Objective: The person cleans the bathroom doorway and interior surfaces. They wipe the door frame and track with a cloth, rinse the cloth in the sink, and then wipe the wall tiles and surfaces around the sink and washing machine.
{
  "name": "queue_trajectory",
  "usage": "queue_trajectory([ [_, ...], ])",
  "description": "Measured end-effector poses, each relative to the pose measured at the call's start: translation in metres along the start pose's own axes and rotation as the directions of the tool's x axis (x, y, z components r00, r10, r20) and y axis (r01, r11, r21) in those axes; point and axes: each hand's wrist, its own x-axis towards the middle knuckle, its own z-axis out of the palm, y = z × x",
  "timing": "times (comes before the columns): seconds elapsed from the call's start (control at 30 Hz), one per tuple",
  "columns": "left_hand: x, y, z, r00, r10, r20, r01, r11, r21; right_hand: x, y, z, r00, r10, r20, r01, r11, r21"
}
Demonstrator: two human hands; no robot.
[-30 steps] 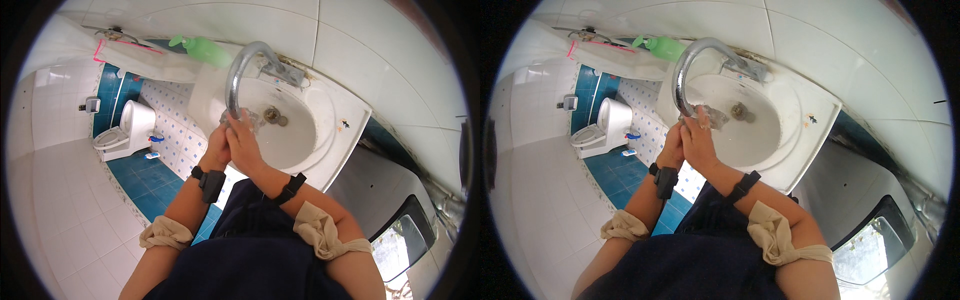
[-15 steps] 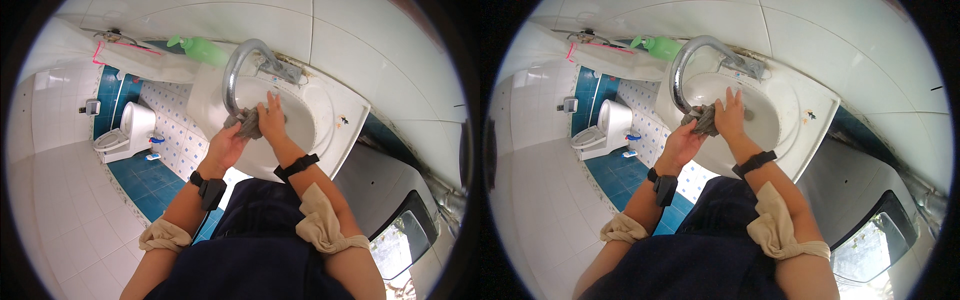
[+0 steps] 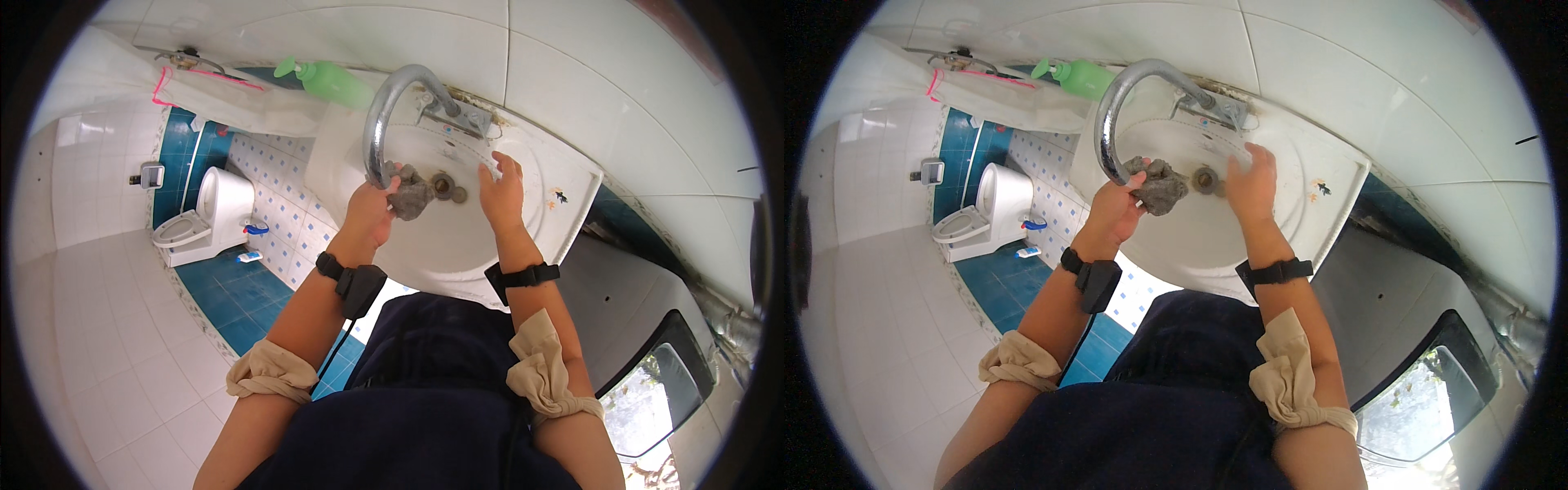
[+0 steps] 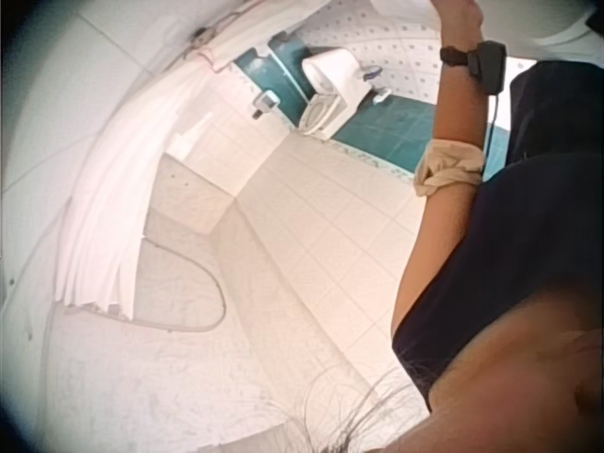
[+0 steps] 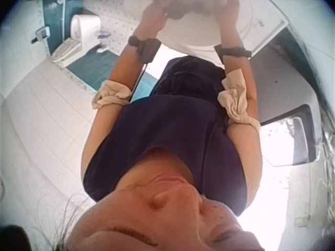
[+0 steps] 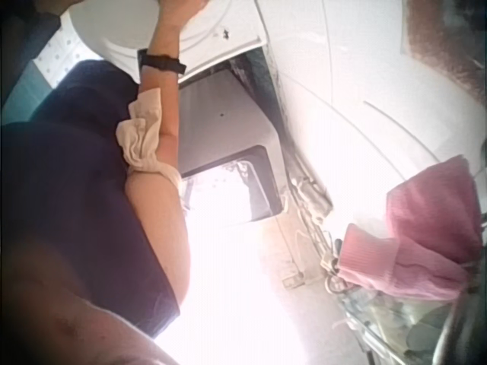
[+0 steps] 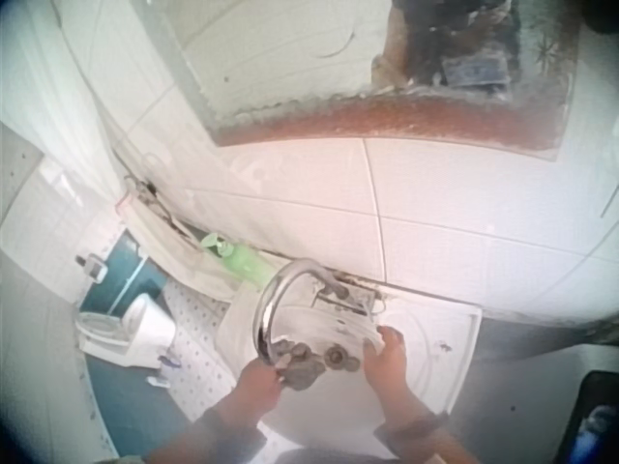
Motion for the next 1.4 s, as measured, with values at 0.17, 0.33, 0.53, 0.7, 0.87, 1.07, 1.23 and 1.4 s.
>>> queue_trajectory([
  [0.17, -0.003, 0.003, 0.007, 0.999, -0.047, 0.008, 0.047, 0.999, -0.016, 0.003, 0.007, -0.003, 1.0, 0.025, 0.004, -0.025, 0.999, 0.03],
  [0.33, -0.001, 0.003, 0.005, 0.995, -0.101, 0.02, 0.101, 0.994, -0.029, 0.012, 0.005, -0.002, 1.0, -0.016, 0.021, 0.015, 1.0, 0.022],
  [0.53, 0.007, -0.007, -0.001, 0.993, 0.059, 0.104, -0.045, 0.989, -0.14, 0.023, 0.002, 0.004, 0.997, -0.046, 0.067, 0.047, 0.999, -0.014],
  [0.7, 0.001, 0.002, 0.007, 0.987, 0.123, 0.105, -0.108, 0.985, -0.137, 0.029, -0.001, 0.008, 0.994, -0.036, 0.107, 0.04, 0.999, -0.027],
  [0.87, -0.003, 0.004, 0.01, 0.978, 0.131, 0.16, -0.12, 0.99, -0.079, 0.028, -0.008, 0.007, 0.989, 0.022, 0.143, -0.02, 1.0, -0.018],
  [1.07, -0.009, 0.006, 0.007, 0.975, 0.172, 0.138, -0.173, 0.985, 0.001, 0.028, -0.005, 0.006, 0.995, -0.008, 0.098, 0.01, 1.0, -0.021],
  [1.23, -0.01, 0.008, 0.004, 0.973, 0.211, 0.095, -0.205, 0.976, -0.069, 0.026, -0.006, 0.005, 0.993, -0.007, 0.119, 0.008, 1.0, -0.004],
  [1.4, -0.008, 0.005, 0.004, 0.973, 0.18, 0.146, -0.159, 0.976, -0.146, 0.023, -0.008, 0.004, 0.992, 0.0, 0.128, 0.001, 1.0, -0.005],
])
